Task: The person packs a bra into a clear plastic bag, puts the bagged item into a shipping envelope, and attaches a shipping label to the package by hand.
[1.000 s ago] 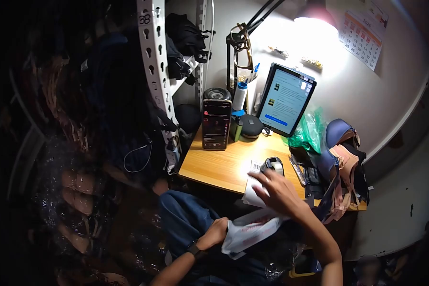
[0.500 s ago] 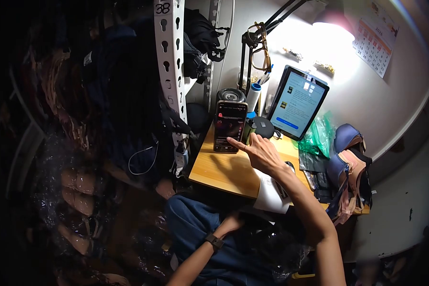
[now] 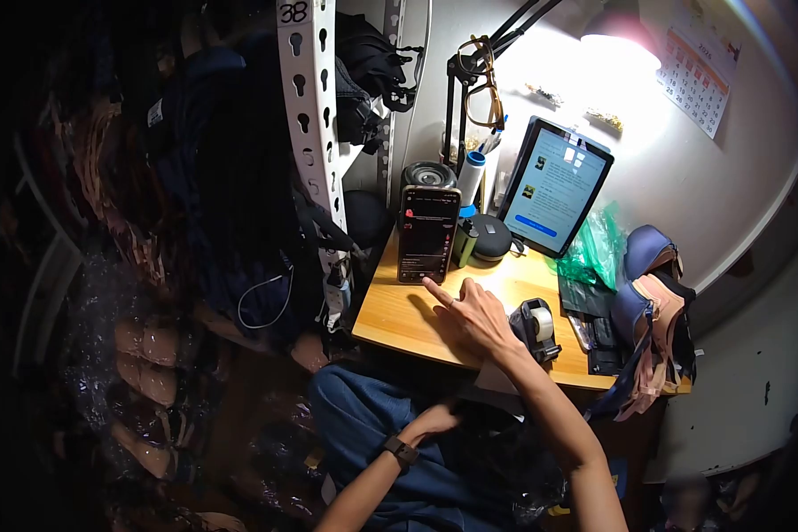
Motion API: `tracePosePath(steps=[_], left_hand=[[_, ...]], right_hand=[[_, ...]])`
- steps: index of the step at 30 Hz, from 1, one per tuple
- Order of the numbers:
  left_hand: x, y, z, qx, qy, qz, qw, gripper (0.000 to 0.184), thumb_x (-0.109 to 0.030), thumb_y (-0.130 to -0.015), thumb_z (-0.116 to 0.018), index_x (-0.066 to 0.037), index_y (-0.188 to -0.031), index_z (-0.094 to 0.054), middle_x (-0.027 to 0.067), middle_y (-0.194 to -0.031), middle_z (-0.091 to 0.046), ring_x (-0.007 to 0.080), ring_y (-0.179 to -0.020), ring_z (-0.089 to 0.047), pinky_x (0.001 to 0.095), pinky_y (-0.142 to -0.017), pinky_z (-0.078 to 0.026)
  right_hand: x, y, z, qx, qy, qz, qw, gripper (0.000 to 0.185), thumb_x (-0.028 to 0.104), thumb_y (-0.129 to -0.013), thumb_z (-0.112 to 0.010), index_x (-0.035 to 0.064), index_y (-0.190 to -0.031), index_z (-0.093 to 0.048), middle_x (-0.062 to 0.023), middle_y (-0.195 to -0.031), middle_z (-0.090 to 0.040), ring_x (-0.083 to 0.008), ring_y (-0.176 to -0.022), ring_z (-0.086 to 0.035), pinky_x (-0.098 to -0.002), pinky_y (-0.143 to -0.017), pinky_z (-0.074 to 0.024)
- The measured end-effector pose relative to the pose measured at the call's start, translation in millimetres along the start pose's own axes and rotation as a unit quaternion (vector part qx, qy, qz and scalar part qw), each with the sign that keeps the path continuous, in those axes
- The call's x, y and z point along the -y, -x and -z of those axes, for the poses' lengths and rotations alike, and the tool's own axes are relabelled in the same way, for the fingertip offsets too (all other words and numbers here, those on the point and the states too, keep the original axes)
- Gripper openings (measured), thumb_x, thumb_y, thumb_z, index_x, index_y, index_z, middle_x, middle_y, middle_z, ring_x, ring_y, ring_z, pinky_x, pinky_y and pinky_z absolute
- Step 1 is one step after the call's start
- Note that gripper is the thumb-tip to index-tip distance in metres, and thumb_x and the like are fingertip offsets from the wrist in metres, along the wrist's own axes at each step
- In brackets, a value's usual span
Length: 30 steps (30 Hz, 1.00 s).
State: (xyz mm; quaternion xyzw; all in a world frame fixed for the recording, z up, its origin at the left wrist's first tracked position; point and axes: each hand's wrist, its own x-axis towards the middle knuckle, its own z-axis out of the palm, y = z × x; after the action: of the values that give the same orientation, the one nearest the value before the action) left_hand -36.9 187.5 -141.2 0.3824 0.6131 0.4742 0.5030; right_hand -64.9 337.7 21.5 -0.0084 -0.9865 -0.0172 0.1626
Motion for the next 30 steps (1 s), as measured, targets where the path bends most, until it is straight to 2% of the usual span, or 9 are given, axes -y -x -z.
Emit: tracePosePath(steps=[3,6,12,18,23,26,27,30], left_hand=[[-1.5,3.3,-0.1,-0.003,0.008,0.028,1.0,0.058,-0.009,-0.077,-0.058,0.0,-0.131,-0.038,0.019,-0.129,-0.046,0.0258,-0.117,-0.044,0.0321,-0.099,-0.034],[6.7,1.3,-3.9,-0.047,-0.013,-0.006,0.999,0.053,-0.012,-0.076,-0.053,-0.001,-0.127,-0.045,0.0224,-0.122,-0.052,0.031,-0.112,-0.05,0.0328,-0.095,-0.039],[0.4,4.4,-1.9,-0.049,-0.038,-0.011,0.998,0.052,-0.013,-0.076,-0.054,-0.001,-0.126,-0.045,0.023,-0.122,-0.052,0.0309,-0.112,-0.05,0.0328,-0.095,-0.039],[22.3,-4.4,-4.0,-0.046,-0.035,-0.03,0.998,0.052,-0.015,-0.077,-0.054,-0.001,-0.126,-0.045,0.0246,-0.124,-0.049,0.0336,-0.113,-0.049,0.0341,-0.096,-0.038],[15.0,0.4,-2.7,-0.052,-0.056,0.0,0.997,0.052,-0.017,-0.077,-0.054,-0.002,-0.126,-0.045,0.0255,-0.124,-0.048,0.0356,-0.113,-0.049,0.0354,-0.096,-0.039],[20.0,-2.8,-2.9,-0.047,-0.046,-0.034,0.997,0.053,-0.019,-0.078,-0.054,-0.002,-0.126,-0.044,0.026,-0.123,-0.049,0.0363,-0.113,-0.049,0.0357,-0.095,-0.039],[22.1,-4.1,-3.1,-0.047,-0.046,-0.034,0.997,0.053,-0.019,-0.078,-0.054,-0.002,-0.126,-0.044,0.026,-0.123,-0.049,0.0363,-0.113,-0.049,0.0357,-0.095,-0.039],[31.2,-9.8,-4.1,-0.039,-0.048,0.034,0.998,0.054,-0.014,-0.078,-0.058,0.001,-0.128,-0.042,0.0208,-0.125,-0.05,0.0273,-0.114,-0.048,0.0322,-0.098,-0.036]], right_hand=[[1.4,-2.3,-0.8,0.008,-0.001,-0.006,1.0,0.055,0.032,-0.087,-0.053,0.0309,-0.138,-0.032,-0.015,-0.081,-0.046,-0.0249,-0.065,-0.049,-0.035,-0.057,-0.0416],[0.4,-3.8,-1.7,0.012,-0.011,-0.016,1.0,0.054,0.034,-0.087,-0.053,0.0305,-0.137,-0.034,-0.0162,-0.082,-0.045,-0.0257,-0.065,-0.048,-0.0356,-0.057,-0.0409],[0.4,-4.7,-4.0,0.013,-0.007,-0.012,1.0,0.055,0.036,-0.087,-0.052,0.0306,-0.138,-0.032,-0.0169,-0.081,-0.046,-0.0262,-0.065,-0.048,-0.0356,-0.057,-0.0405],[-0.1,-4.3,-4.3,0.005,-0.009,-0.011,1.0,0.055,0.036,-0.087,-0.052,0.031,-0.138,-0.031,-0.0171,-0.081,-0.046,-0.0261,-0.065,-0.048,-0.0355,-0.057,-0.0404],[0.3,-4.6,-5.6,0.017,-0.006,-0.021,1.0,0.056,0.037,-0.087,-0.052,0.032,-0.139,-0.03,-0.0174,-0.082,-0.047,-0.0263,-0.066,-0.049,-0.0351,-0.057,-0.0408],[-0.2,-7.2,-5.9,0.002,-0.01,-0.015,1.0,0.057,0.038,-0.087,-0.052,0.0325,-0.139,-0.029,-0.0175,-0.083,-0.047,-0.0268,-0.066,-0.05,-0.0355,-0.057,-0.0413],[-0.7,-8.8,-5.8,0.001,-0.021,-0.021,1.0,0.057,0.038,-0.087,-0.052,0.032,-0.139,-0.028,-0.0174,-0.083,-0.047,-0.0272,-0.065,-0.05,-0.0359,-0.057,-0.0417],[-1.0,-12.7,-6.6,-0.001,-0.043,-0.03,0.999,0.059,0.038,-0.087,-0.052,0.0311,-0.14,-0.027,-0.0171,-0.082,-0.048,-0.028,-0.064,-0.05,-0.0366,-0.058,-0.0424]])
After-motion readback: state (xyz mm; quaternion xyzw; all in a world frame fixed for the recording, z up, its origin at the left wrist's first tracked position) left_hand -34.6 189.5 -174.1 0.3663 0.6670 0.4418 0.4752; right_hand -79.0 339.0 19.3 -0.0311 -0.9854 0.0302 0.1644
